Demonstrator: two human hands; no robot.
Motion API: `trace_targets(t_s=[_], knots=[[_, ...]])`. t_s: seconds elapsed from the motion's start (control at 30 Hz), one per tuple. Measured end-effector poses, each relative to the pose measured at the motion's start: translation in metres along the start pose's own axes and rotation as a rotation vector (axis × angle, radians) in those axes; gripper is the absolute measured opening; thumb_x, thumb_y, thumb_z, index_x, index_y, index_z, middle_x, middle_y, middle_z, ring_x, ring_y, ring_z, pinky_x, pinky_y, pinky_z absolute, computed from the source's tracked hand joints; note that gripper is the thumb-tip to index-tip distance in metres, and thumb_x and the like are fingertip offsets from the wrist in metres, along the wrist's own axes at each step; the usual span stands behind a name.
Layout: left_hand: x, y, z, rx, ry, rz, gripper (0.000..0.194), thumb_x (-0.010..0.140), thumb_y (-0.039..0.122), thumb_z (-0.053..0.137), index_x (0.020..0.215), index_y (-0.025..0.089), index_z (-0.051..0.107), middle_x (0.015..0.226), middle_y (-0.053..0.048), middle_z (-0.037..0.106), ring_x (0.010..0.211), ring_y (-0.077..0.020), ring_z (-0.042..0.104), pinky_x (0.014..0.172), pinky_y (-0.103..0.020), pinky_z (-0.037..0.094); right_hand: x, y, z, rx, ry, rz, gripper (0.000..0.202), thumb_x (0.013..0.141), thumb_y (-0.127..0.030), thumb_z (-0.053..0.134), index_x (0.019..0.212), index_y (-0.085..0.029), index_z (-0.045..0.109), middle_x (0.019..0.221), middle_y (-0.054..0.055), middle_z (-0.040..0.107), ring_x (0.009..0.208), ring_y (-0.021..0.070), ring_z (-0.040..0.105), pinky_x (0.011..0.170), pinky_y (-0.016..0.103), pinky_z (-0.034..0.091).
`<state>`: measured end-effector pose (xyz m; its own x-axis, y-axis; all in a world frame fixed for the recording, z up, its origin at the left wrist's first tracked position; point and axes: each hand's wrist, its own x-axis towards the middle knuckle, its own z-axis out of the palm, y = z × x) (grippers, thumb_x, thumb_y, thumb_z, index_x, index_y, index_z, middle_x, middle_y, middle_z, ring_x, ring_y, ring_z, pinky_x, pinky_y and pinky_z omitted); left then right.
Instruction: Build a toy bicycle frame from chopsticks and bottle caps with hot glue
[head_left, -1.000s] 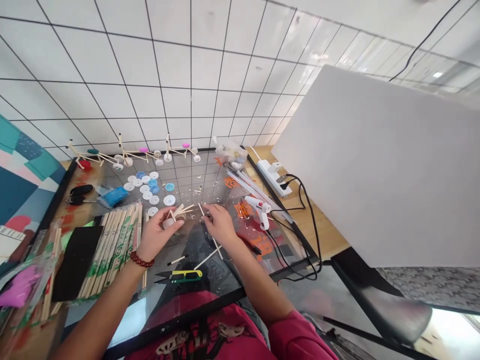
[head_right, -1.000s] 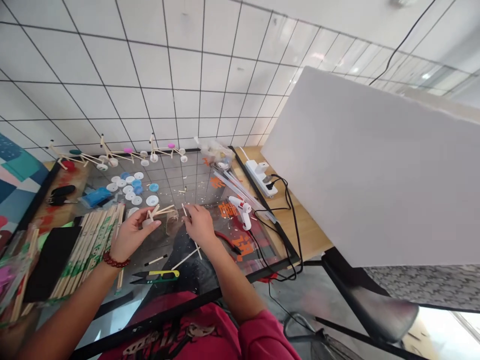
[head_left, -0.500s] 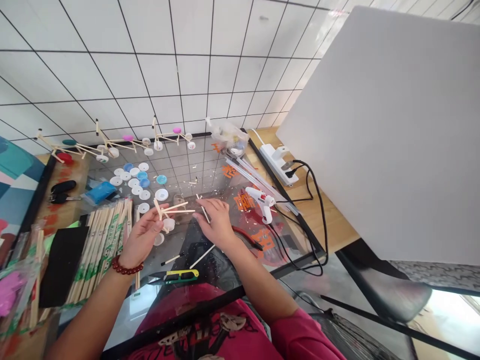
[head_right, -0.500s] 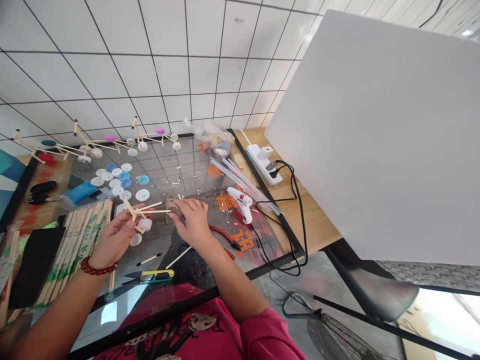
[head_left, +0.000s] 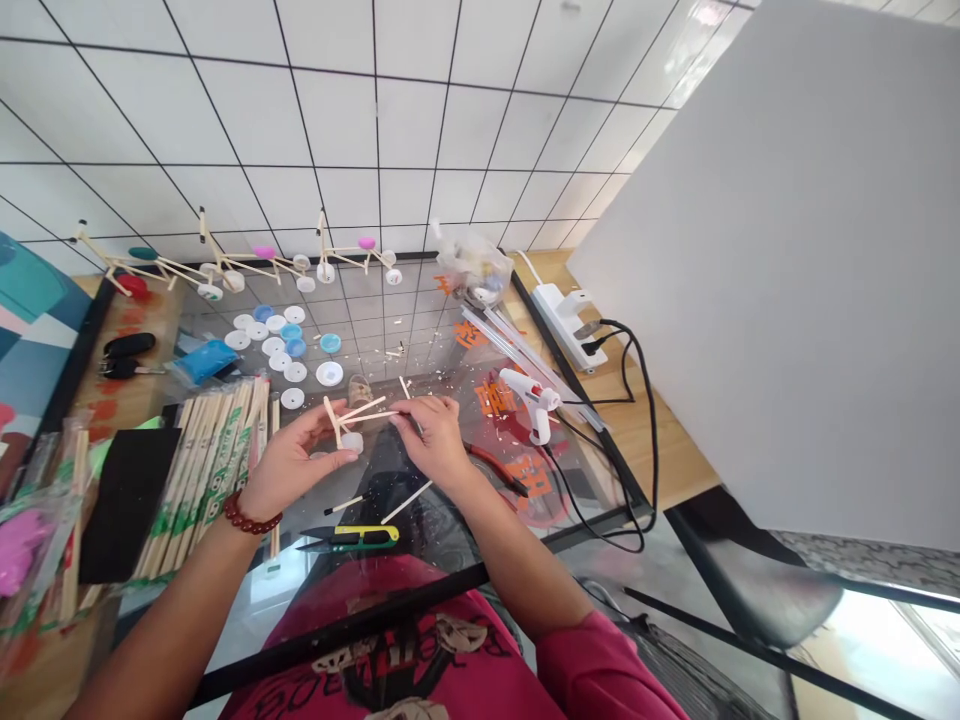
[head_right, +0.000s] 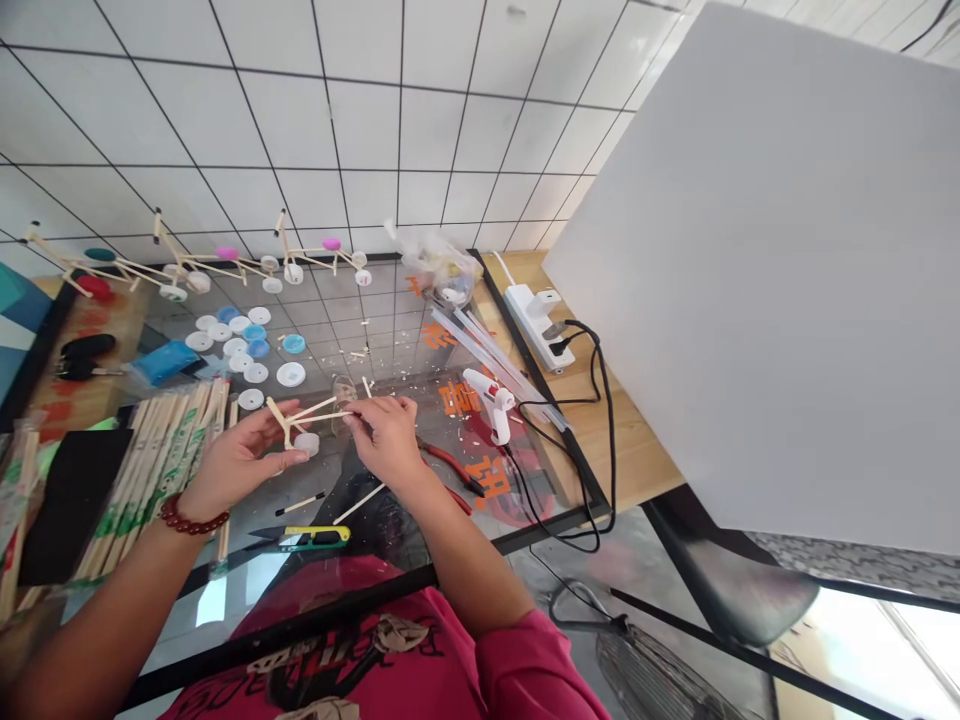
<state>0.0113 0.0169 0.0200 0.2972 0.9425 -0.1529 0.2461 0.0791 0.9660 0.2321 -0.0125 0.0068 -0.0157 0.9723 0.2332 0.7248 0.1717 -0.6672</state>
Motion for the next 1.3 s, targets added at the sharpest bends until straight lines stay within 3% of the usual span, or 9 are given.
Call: trace_targets(t_s=[0.13,0.27,0.43,0.6,0.77,0.93,1.07,1.17,1.3], knots=[[0.001,0.005,-0.002,0.015,0.130,0.005,0.081,0.059,0.044,0.089,0.131,0.022,0.061,0.124,-0.011,0.072,0.111,-0.0309,0.068,0.105,-0.051,0.050,-0.002,0.005,0.004,-0.248,-0.074,0.023,0.039,0.091,-0.027,0.066,0.129,-0.021,0.058,0.117,0.010,0.071,0.111,0.0268,0.057,0.097,0.045,0.027],[0.002,0.004,-0.004,0.006,0.123,-0.011,0.080,0.058,0.045,0.089,0.130,0.023,0.062,0.124,-0.011,0.073,0.111,-0.0315,0.068,0.104,-0.051,0.050,-0.003,0.008,0.007,-0.364,-0.066,0.016,0.034,0.091,-0.024,0.064,0.125,-0.021,0.059,0.121,0.011,0.068,0.115,0.0284,0.054,0.097,0.047,0.027],[0.000,0.000,-0.004,-0.042,0.063,0.011,0.077,0.062,0.043,0.088,0.131,0.025,0.061,0.130,-0.010,0.070,0.115,-0.0311,0.067,0.105,-0.049,0.050,-0.004,0.002,0.006,-0.219,0.030,-0.089,0.026,0.094,-0.027,0.062,0.120,-0.023,0.062,0.114,0.007,0.073,0.111,0.0237,0.058,0.095,0.043,0.026],[-0.003,-0.001,-0.004,-0.081,-0.010,0.014,0.065,0.065,0.044,0.086,0.123,0.024,0.068,0.130,-0.011,0.070,0.114,-0.0308,0.067,0.099,-0.044,0.054,-0.007,-0.004,0.002,-0.036,0.148,-0.145,0.011,0.097,-0.022,0.058,0.103,-0.024,0.068,0.096,0.000,0.076,0.096,0.0169,0.064,0.094,0.038,0.027],[-0.006,0.001,0.001,-0.186,-0.025,-0.011,0.057,0.069,0.045,0.083,0.119,0.023,0.069,0.112,-0.010,0.075,0.102,-0.0270,0.069,0.083,-0.037,0.059,-0.006,-0.005,-0.001,0.033,0.206,-0.148,0.010,0.096,-0.020,0.060,0.095,-0.024,0.069,0.089,-0.001,0.076,0.089,0.0153,0.065,0.092,0.037,0.027],[-0.014,0.003,0.014,-0.352,0.061,-0.051,0.044,0.071,0.042,0.083,0.109,0.022,0.072,0.100,-0.007,0.075,0.083,-0.0194,0.067,0.066,-0.027,0.054,-0.007,-0.008,-0.002,0.067,0.193,-0.165,0.011,0.096,-0.020,0.058,0.094,-0.023,0.069,0.089,-0.001,0.076,0.087,0.0152,0.066,0.090,0.035,0.029],[-0.014,0.004,0.018,-0.435,0.154,-0.056,0.038,0.068,0.039,0.084,0.101,0.022,0.074,0.094,-0.005,0.074,0.077,-0.0170,0.066,0.063,-0.026,0.052,-0.009,-0.009,-0.001,0.069,0.186,-0.167,0.012,0.096,-0.020,0.058,0.104,-0.024,0.067,0.092,0.000,0.075,0.090,0.0161,0.066,0.092,0.035,0.028],[-0.009,0.009,0.008,-0.449,0.239,-0.037,0.041,0.066,0.042,0.085,0.100,0.021,0.074,0.095,-0.006,0.074,0.083,-0.0208,0.069,0.071,-0.031,0.055,-0.012,-0.008,0.002,0.034,0.178,-0.178,0.017,0.096,-0.022,0.058,0.112,-0.024,0.065,0.099,0.002,0.074,0.096,0.0178,0.065,0.095,0.036,0.029],[-0.001,0.016,-0.020,-0.476,0.386,0.046,0.047,0.065,0.044,0.085,0.105,0.023,0.072,0.103,-0.006,0.075,0.099,-0.0261,0.071,0.091,-0.042,0.055,-0.015,-0.008,0.006,-0.049,0.144,-0.232,0.015,0.095,-0.023,0.059,0.109,-0.025,0.066,0.104,0.003,0.074,0.098,0.0178,0.065,0.096,0.037,0.028]])
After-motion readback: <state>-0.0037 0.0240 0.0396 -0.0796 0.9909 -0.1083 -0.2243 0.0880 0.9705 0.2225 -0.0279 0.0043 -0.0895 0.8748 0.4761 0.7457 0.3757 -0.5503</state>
